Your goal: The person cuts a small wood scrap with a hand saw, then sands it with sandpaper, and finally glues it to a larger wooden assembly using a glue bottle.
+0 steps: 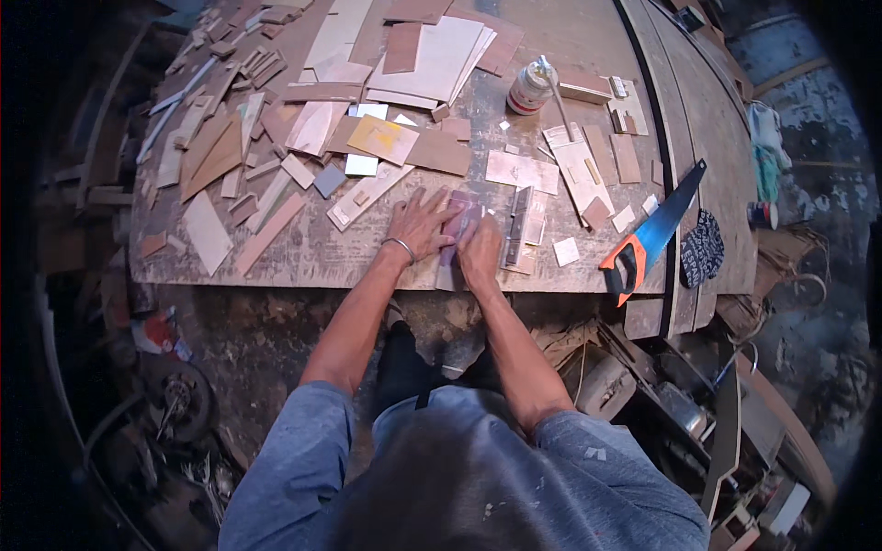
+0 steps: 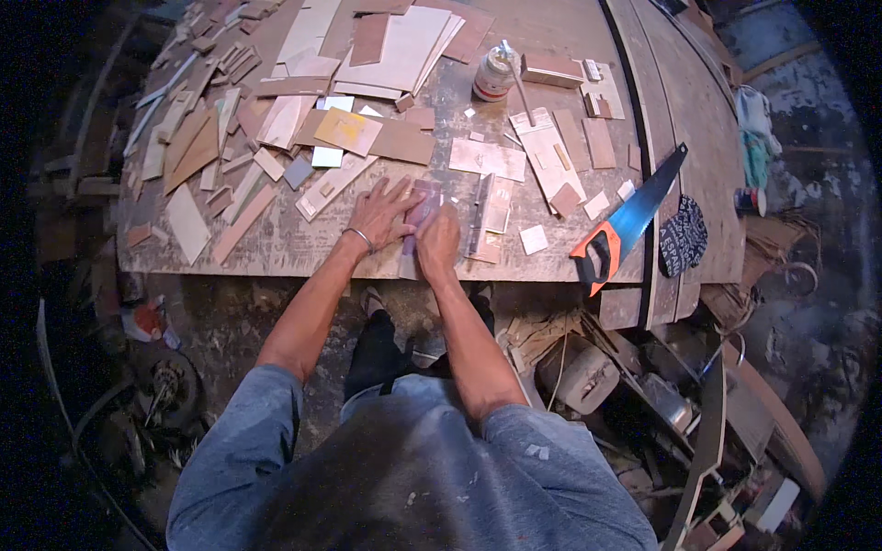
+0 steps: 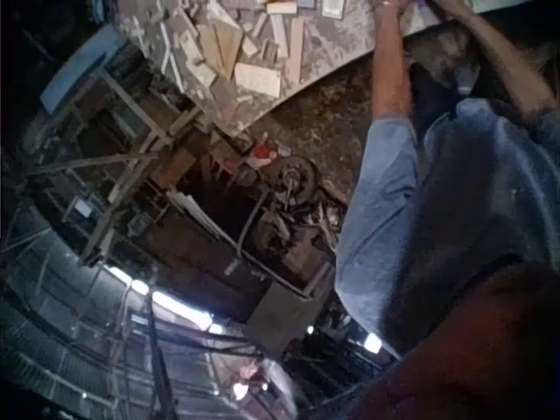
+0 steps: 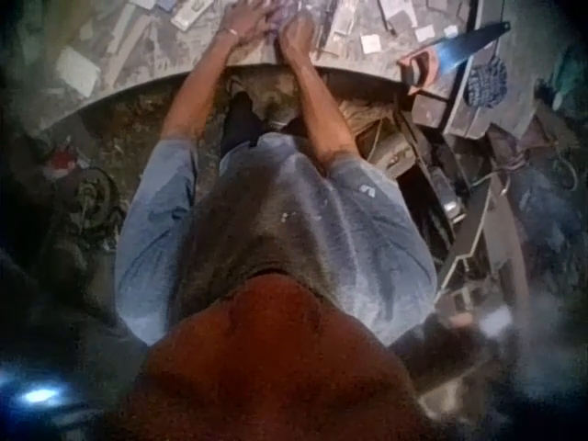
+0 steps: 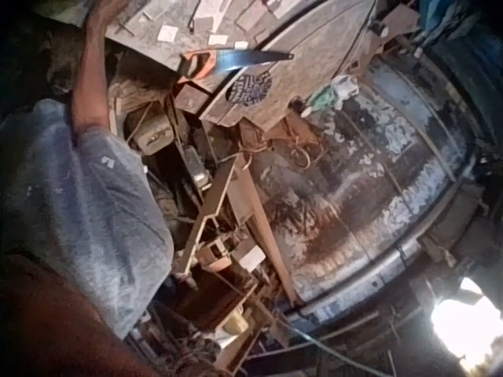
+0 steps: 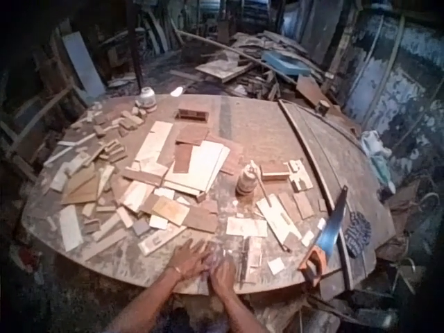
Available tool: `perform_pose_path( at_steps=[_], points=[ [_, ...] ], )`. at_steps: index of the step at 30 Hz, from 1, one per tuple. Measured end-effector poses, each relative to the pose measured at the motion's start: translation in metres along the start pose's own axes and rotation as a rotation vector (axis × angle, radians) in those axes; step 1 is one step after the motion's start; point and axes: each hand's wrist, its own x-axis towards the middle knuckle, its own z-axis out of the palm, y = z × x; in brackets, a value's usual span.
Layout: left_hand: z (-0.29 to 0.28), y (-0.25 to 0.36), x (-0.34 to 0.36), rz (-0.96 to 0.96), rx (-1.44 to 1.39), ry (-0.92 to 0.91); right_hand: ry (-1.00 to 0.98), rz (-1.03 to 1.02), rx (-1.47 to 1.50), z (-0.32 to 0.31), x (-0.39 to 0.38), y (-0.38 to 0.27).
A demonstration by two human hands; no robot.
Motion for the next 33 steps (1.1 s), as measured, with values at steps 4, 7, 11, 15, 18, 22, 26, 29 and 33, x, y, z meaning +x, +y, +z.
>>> perform_pose_path(
  at_steps=[4, 7, 11, 15, 18, 22, 26, 29, 33],
  points=[
    [0.008, -0.021, -0.008, 0.022, -0.119, 0.096, -0.013, 0.112, -0.072, 0.017, -0.014, -0.013],
    [0.010, -0.025, -0.010, 0.017, -0.191, 0.060, 0.062, 0.015, -0.191, 0.031, -0.027, -0.019],
    [0.018, -0.020, -0.001, 0.023, -0.180, 0.104, 0.225, -0.167, -0.324, 0.038, 0.009, -0.006],
    [0.008, -0.029, -0.016, -0.006, -0.218, 0.020, 0.164, 0.041, -0.156, 0.051, -0.018, -0.035],
    [0.003, -0.008, -0.001, 0.054, -0.231, 0.089, 0.049, 0.075, -0.193, 0.012, 0.066, 0.008],
    [0.012, -0.032, -0.015, -0.008, -0.216, 0.065, -0.032, 0.295, 0.234, -0.018, 0.028, -0.042],
    [0.013, -0.023, -0.009, -0.010, -0.235, 0.061, 0.070, -0.235, -0.322, -0.016, 0.009, -0.034],
    [0.016, -0.021, -0.008, -0.007, -0.243, 0.060, 0.068, 0.104, -0.165, 0.003, 0.008, -0.035],
    [0.023, -0.023, -0.011, -0.002, -0.230, 0.087, -0.041, 0.257, -0.295, 0.028, 0.005, -0.037]
  ],
)
